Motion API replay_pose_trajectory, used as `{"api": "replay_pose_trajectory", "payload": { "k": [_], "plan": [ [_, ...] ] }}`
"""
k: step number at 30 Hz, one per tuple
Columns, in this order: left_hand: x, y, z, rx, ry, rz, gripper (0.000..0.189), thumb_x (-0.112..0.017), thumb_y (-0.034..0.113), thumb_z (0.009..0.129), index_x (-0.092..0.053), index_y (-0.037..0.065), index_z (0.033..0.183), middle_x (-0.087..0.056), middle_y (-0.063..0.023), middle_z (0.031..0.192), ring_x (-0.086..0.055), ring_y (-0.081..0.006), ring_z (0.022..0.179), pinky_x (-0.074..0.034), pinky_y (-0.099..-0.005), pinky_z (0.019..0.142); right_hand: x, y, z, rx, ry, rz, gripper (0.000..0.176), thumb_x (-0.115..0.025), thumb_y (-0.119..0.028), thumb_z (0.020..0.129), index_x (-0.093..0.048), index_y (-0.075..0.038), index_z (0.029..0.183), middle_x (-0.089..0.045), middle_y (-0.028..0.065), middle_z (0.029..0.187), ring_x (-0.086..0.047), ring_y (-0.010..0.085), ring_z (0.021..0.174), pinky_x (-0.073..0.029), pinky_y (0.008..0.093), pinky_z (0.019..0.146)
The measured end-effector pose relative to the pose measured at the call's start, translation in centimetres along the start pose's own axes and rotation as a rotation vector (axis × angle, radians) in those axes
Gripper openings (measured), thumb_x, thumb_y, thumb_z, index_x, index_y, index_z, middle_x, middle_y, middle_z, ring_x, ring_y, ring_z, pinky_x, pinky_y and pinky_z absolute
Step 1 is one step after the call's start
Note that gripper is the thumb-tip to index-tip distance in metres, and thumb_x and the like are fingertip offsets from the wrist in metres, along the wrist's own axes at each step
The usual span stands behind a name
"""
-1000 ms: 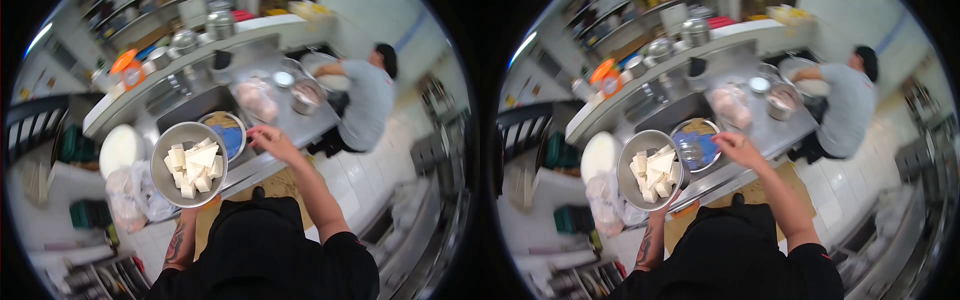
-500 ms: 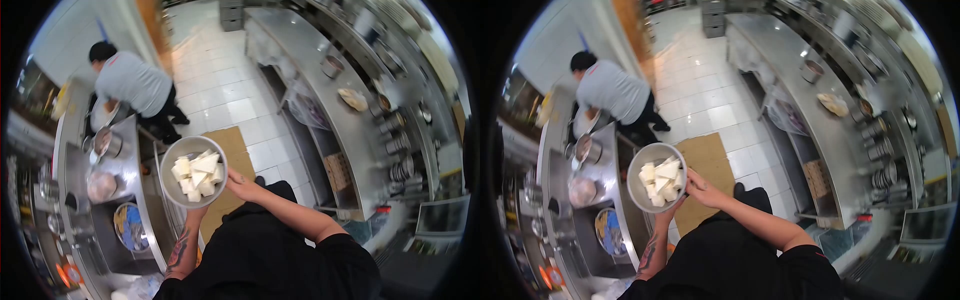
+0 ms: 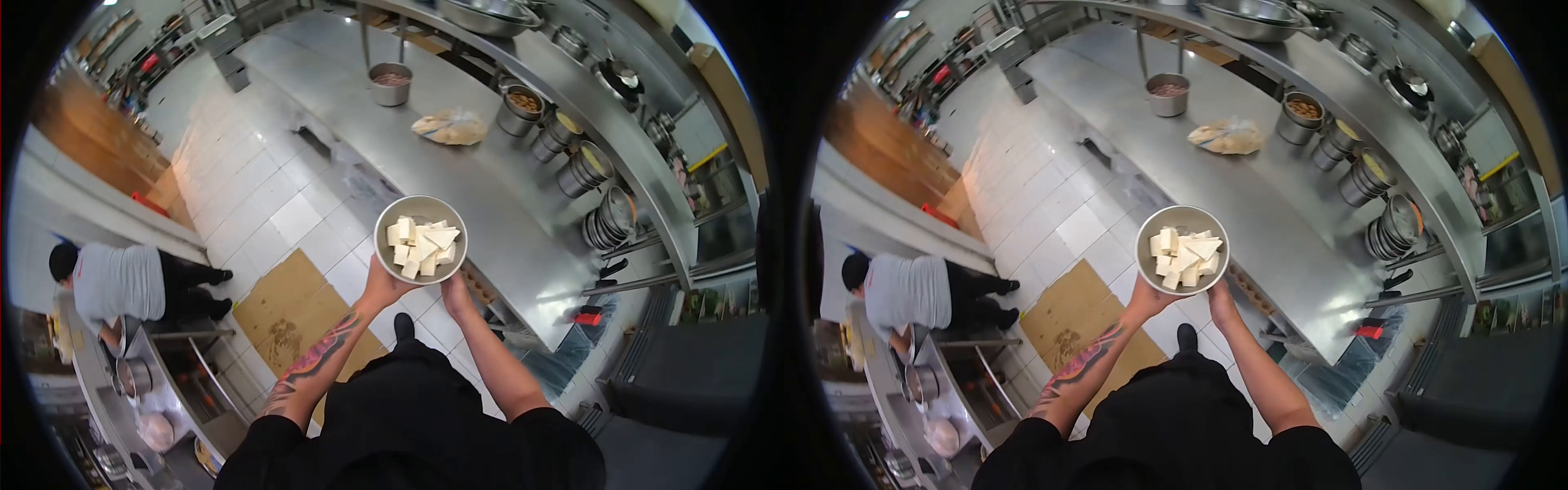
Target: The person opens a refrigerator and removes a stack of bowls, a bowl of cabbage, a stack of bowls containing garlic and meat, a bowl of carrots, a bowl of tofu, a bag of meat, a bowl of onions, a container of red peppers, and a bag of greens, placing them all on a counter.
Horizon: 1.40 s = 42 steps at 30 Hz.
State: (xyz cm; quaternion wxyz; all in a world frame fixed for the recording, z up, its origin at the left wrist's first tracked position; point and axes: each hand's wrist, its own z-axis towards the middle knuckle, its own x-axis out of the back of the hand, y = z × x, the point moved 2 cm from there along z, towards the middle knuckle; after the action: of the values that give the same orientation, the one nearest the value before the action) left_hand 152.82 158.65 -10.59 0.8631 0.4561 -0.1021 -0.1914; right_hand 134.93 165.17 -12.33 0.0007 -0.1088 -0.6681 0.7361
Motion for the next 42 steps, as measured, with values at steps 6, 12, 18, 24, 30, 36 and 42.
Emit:
{"api": "replay_pose_trajectory", "payload": {
  "k": [6,12,18,24,30,36,42],
  "plan": [
    [3.7,5.3,2.1,-0.068,-0.169,0.057,0.093,-0.100,0.014,0.056,-0.053,0.001,0.136,-0.064,-0.0135,0.133,-0.062,-0.0264,0.123,-0.049,-0.0389,0.105,-6.4,-2.5,-2.9,0.134,0.361,0.183,0.064,-0.036,-0.047,0.107,-0.038,-0.004,0.153,-0.044,0.0106,0.157,-0.038,0.0232,0.147,-0.028,0.0406,0.122],
    [1.9,-0.3,7.6,0.079,-0.166,0.064,0.081,-0.094,0.007,0.059,-0.056,0.002,0.131,-0.066,-0.0161,0.128,-0.064,-0.0329,0.118,-0.051,-0.0408,0.100,-4.4,-2.1,4.1,0.180,0.560,0.406,0.057,-0.039,-0.042,0.108,-0.044,-0.004,0.150,-0.048,0.0099,0.152,-0.041,0.0227,0.144,-0.030,0.0386,0.121],
    [-2.7,-1.9,12.0,0.553,0.056,-0.469,0.069,-0.068,0.001,0.094,-0.033,-0.004,0.152,-0.061,-0.0182,0.139,-0.067,-0.0254,0.116,-0.057,-0.0361,0.096,0.2,-7.5,7.7,0.153,0.691,0.479,0.060,-0.048,-0.039,0.108,-0.036,-0.003,0.154,-0.044,0.0151,0.156,-0.034,0.0272,0.150,-0.037,0.0469,0.117],
    [-6.4,-5.1,11.1,0.585,-0.254,-0.479,0.068,-0.065,0.012,0.099,-0.029,-0.002,0.155,-0.061,-0.0185,0.139,-0.067,-0.0247,0.114,-0.057,-0.0371,0.094,5.9,-7.5,-9.4,-0.014,0.497,0.143,0.053,-0.046,-0.036,0.110,-0.044,0.000,0.149,-0.062,0.0185,0.137,-0.064,0.0298,0.122,-0.056,0.0420,0.096],
    [-12.1,-0.2,-0.5,0.700,-0.442,-0.414,0.055,-0.061,0.016,0.101,-0.041,0.005,0.151,-0.067,-0.0109,0.130,-0.067,-0.0204,0.109,-0.054,-0.0357,0.092,16.0,7.8,-46.1,-0.601,0.427,-1.195,0.041,-0.054,-0.039,0.099,-0.070,-0.011,0.125,-0.070,0.0168,0.122,-0.064,0.0367,0.117,-0.052,0.0452,0.099],
    [-24.3,1.5,-19.9,0.745,-1.112,-0.290,0.042,-0.064,0.017,0.099,-0.057,0.007,0.139,-0.070,-0.0084,0.126,-0.066,-0.0162,0.108,-0.052,-0.0325,0.089,24.3,22.6,-76.7,-1.260,0.378,-1.139,0.035,-0.055,-0.027,0.089,-0.076,-0.014,0.113,-0.071,0.0149,0.123,-0.066,0.0354,0.115,-0.054,0.0456,0.098],
    [-40.8,4.4,-27.3,0.641,-1.358,-0.134,0.039,-0.064,0.012,0.099,-0.060,0.005,0.137,-0.072,-0.0071,0.118,-0.068,-0.0151,0.104,-0.053,-0.0284,0.086,29.0,17.6,-85.3,-1.128,0.720,-0.810,0.037,-0.060,-0.028,0.084,-0.076,-0.028,0.117,-0.073,0.0098,0.118,-0.068,0.0325,0.111,-0.055,0.0419,0.097]
  ]
}}
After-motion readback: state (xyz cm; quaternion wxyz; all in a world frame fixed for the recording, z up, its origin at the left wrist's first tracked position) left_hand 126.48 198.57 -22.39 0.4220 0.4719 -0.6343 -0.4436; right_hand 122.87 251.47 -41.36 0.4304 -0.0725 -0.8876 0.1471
